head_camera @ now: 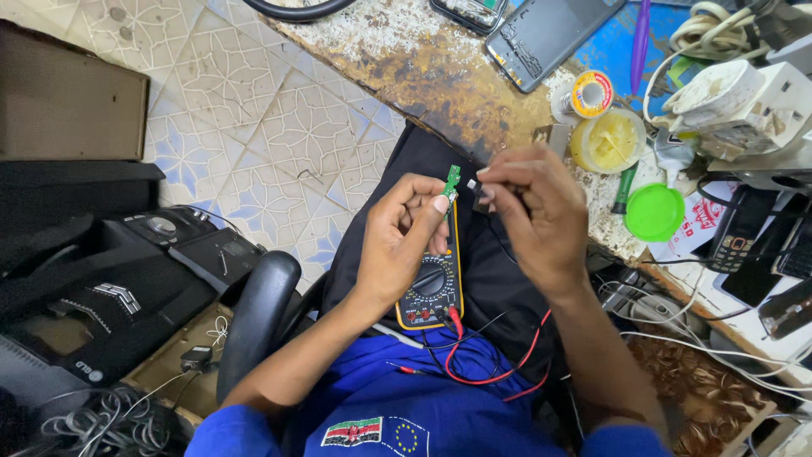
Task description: The person uses a multimeter to test a small green circuit board, placing the probes on various components and solder points while the meter displays different readings. The person then uses a soldering iron to apply heat to a connection point on the board.
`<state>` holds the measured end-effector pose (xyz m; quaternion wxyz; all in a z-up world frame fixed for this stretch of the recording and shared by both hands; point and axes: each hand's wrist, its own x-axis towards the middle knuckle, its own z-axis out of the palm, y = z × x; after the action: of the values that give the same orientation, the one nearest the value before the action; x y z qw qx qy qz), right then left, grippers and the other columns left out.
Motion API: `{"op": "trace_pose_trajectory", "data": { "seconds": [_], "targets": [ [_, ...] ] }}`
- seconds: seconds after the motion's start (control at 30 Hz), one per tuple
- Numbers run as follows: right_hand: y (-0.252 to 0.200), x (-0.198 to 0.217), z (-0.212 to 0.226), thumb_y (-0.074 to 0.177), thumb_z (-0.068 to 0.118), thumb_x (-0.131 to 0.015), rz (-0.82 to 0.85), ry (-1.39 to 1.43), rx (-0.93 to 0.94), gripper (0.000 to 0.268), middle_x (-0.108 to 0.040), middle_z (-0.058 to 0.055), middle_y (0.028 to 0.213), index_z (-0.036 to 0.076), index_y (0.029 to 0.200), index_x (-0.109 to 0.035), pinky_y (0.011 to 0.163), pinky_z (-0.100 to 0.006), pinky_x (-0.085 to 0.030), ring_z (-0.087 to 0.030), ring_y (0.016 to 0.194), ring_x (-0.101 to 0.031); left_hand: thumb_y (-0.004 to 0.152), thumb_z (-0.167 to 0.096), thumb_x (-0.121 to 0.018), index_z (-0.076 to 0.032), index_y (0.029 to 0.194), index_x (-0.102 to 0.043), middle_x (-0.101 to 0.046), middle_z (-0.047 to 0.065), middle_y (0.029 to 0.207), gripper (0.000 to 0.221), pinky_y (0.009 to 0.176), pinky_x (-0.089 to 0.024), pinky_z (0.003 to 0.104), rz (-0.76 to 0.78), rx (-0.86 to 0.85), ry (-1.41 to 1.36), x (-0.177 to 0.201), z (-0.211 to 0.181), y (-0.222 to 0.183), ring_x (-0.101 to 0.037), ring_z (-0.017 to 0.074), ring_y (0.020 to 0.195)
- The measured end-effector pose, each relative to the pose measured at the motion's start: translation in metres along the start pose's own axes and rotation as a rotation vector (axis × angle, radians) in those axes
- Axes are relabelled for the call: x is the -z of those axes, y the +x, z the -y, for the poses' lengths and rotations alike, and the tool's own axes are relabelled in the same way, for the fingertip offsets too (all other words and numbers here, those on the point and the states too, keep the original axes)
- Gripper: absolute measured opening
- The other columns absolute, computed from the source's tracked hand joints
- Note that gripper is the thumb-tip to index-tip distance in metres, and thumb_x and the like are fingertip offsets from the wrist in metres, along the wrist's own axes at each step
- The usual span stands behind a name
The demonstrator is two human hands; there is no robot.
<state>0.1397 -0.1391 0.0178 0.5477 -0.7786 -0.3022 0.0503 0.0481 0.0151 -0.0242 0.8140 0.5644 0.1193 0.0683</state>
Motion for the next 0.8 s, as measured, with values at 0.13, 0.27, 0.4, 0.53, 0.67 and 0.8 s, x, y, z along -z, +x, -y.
{"op": "trace_pose_trajectory", "data": {
  "seconds": [0.13, 0.27, 0.4, 0.53, 0.67, 0.8],
  "targets": [
    [-0.015, -0.01, -0.001, 0.097, -0.003, -0.07, -0.096, 0.088, 0.023, 0.009, -0.067, -0.016, 0.101, -0.005, 0.105, -0.071, 0.069, -0.032, -0.058, -0.021, 0.075, -0.069, 0.102, -0.01, -0.059, 0.007, 0.112, -0.063, -0.064, 0.012, 0.066, 0.02, 0.047, -0.057, 0.026, 0.01, 0.001, -0.022, -0.004, 0.002, -0.002, -0.068, 0.016, 0.053],
    [-0.015, -0.011, 0.001, 0.095, -0.001, -0.074, -0.098, 0.003, 0.105, 0.007, -0.072, -0.015, 0.098, -0.001, 0.101, -0.073, 0.071, -0.033, -0.056, -0.024, 0.077, -0.068, 0.102, -0.009, -0.059, 0.007, 0.112, -0.063, -0.063, 0.013, 0.065, 0.019, 0.046, -0.057, 0.027, 0.013, 0.0, -0.03, -0.004, -0.001, -0.003, -0.068, 0.0169, 0.052],
    [-0.018, -0.008, -0.002, 0.094, -0.007, -0.07, -0.096, 0.07, 0.131, 0.008, -0.069, -0.018, 0.098, -0.004, 0.102, -0.071, 0.071, -0.036, -0.057, -0.027, 0.079, -0.069, 0.101, -0.008, -0.059, 0.006, 0.11, -0.063, -0.062, 0.012, 0.064, 0.018, 0.046, -0.056, 0.026, 0.009, 0.015, -0.054, -0.003, -0.003, -0.002, -0.067, 0.0159, 0.051],
    [-0.017, -0.009, -0.003, 0.096, -0.006, -0.07, -0.077, 0.065, 0.208, 0.003, -0.069, -0.018, 0.094, -0.003, 0.097, -0.071, 0.071, -0.037, -0.056, -0.03, 0.079, -0.07, 0.101, -0.008, -0.059, 0.005, 0.108, -0.064, -0.062, 0.011, 0.062, 0.016, 0.044, -0.055, 0.026, 0.033, 0.027, -0.031, -0.002, -0.002, -0.003, -0.066, 0.0157, 0.049],
    [-0.018, -0.007, -0.006, 0.096, -0.004, -0.07, -0.029, 0.061, 0.227, 0.004, -0.072, -0.015, 0.094, -0.001, 0.095, -0.071, 0.073, -0.037, -0.058, -0.03, 0.081, -0.072, 0.099, -0.005, -0.06, 0.006, 0.106, -0.065, -0.061, 0.009, 0.055, 0.015, 0.041, -0.05, 0.023, 0.088, 0.03, 0.055, 0.001, -0.005, -0.002, -0.061, 0.0128, 0.043],
    [-0.019, -0.008, -0.005, 0.097, -0.003, -0.068, -0.01, 0.062, 0.213, 0.006, -0.071, -0.014, 0.095, 0.001, 0.097, -0.072, 0.072, -0.038, -0.058, -0.03, 0.083, -0.074, 0.098, -0.003, -0.06, 0.006, 0.102, -0.065, -0.061, 0.009, 0.055, 0.011, 0.042, -0.05, 0.022, 0.102, 0.057, 0.053, 0.002, -0.006, -0.001, -0.061, 0.0124, 0.043]
  ]
}}
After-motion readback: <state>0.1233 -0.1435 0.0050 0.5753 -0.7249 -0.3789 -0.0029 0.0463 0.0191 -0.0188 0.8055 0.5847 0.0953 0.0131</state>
